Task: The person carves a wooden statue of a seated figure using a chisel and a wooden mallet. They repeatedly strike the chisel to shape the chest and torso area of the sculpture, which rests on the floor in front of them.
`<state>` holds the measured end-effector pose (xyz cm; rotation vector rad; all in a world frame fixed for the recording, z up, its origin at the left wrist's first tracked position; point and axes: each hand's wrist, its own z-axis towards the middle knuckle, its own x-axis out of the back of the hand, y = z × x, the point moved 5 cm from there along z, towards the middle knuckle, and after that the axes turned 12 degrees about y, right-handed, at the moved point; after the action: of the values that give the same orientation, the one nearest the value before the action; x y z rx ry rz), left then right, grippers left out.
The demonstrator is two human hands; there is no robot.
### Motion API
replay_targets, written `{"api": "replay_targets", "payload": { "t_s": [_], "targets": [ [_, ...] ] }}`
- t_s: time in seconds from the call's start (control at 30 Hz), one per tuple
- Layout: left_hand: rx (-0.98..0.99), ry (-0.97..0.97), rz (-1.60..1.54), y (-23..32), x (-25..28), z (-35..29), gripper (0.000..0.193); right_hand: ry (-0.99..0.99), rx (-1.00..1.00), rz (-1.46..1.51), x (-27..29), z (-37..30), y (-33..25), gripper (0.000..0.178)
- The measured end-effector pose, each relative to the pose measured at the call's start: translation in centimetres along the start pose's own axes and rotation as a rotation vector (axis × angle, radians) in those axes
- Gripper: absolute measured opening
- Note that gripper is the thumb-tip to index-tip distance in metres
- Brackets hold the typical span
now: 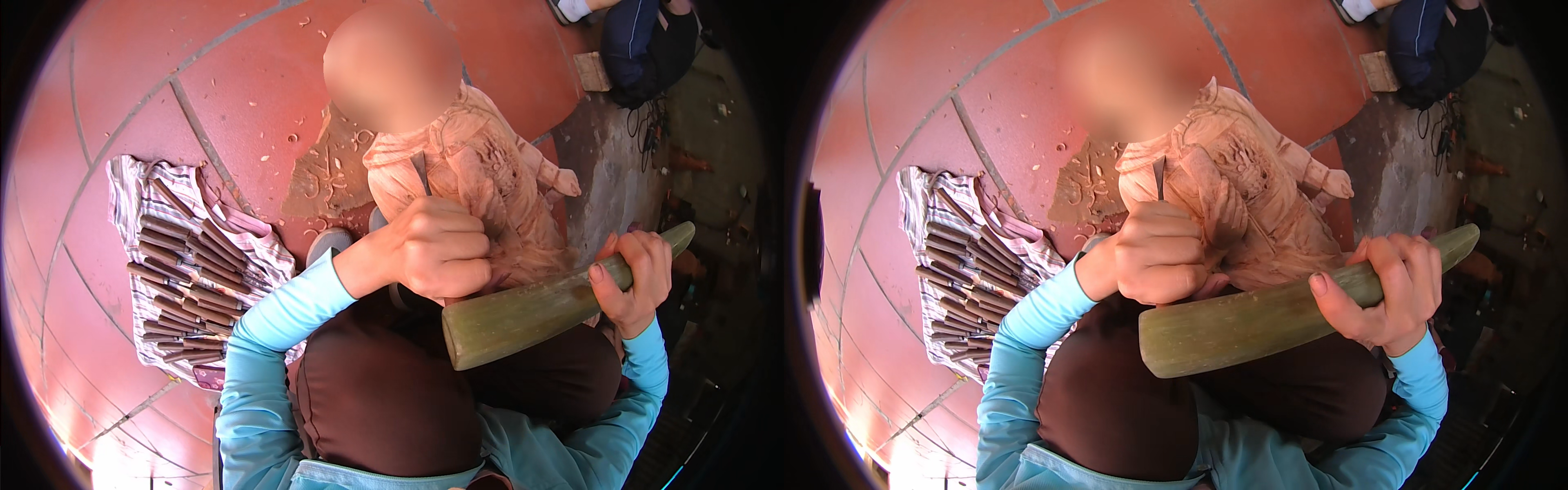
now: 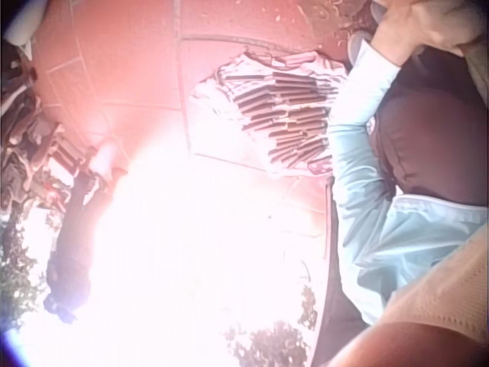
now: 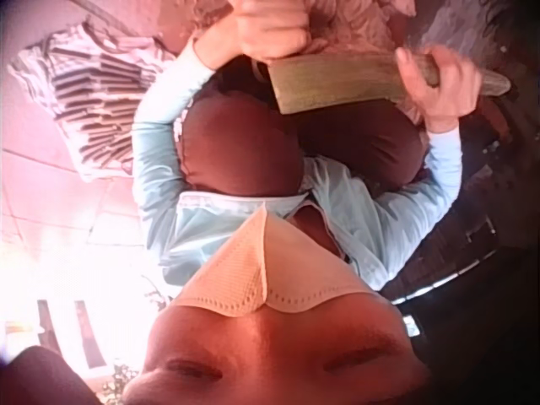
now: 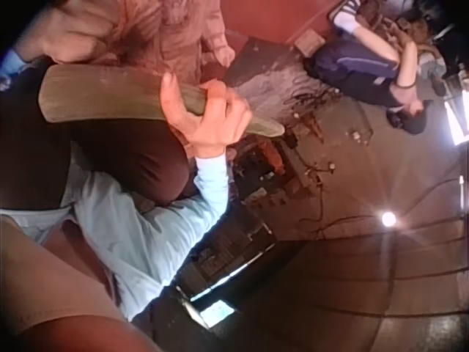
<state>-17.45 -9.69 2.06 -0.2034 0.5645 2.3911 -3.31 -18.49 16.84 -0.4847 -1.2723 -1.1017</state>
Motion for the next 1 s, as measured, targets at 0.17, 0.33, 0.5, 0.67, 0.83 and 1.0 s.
{"api": "replay_targets", "payload": {
  "t_s": [0.17, 0.33, 0.5, 0.67, 0.83, 1.0],
  "targets": [
    [-0.002, 0.021, 0.132, 0.8, 0.8, 0.7, 0.022, 0.036, -0.031, 0.084, 0.2, -0.4, 0.0, 0.067],
    [-0.054, 0.022, 0.083, 2.1, -0.3, 0.2, 0.026, 0.016, -0.111, 0.142, 0.5, -0.5, -0.3, 0.069],
    [-0.023, 0.061, 0.086, 1.4, -0.9, -0.2, 0.024, 0.046, -0.16, 0.178, 0.5, -0.9, -0.6, 0.074],
    [0.038, 0.004, 0.093, 1.5, -0.2, 0.2, 0.021, 0.116, -0.176, 0.267, 0.8, -0.9, -0.8, 0.073],
    [0.075, 0.02, 0.015, 0.9, 0.5, 0.1, 0.021, 0.011, -0.169, 0.209, 0.3, -0.2, 0.1, 0.055],
    [0.073, -0.005, -0.017, 0.8, 1.0, 0.2, 0.022, 0.029, -0.124, 0.204, 0.4, -0.1, -0.2, 0.046]
  ]
}}
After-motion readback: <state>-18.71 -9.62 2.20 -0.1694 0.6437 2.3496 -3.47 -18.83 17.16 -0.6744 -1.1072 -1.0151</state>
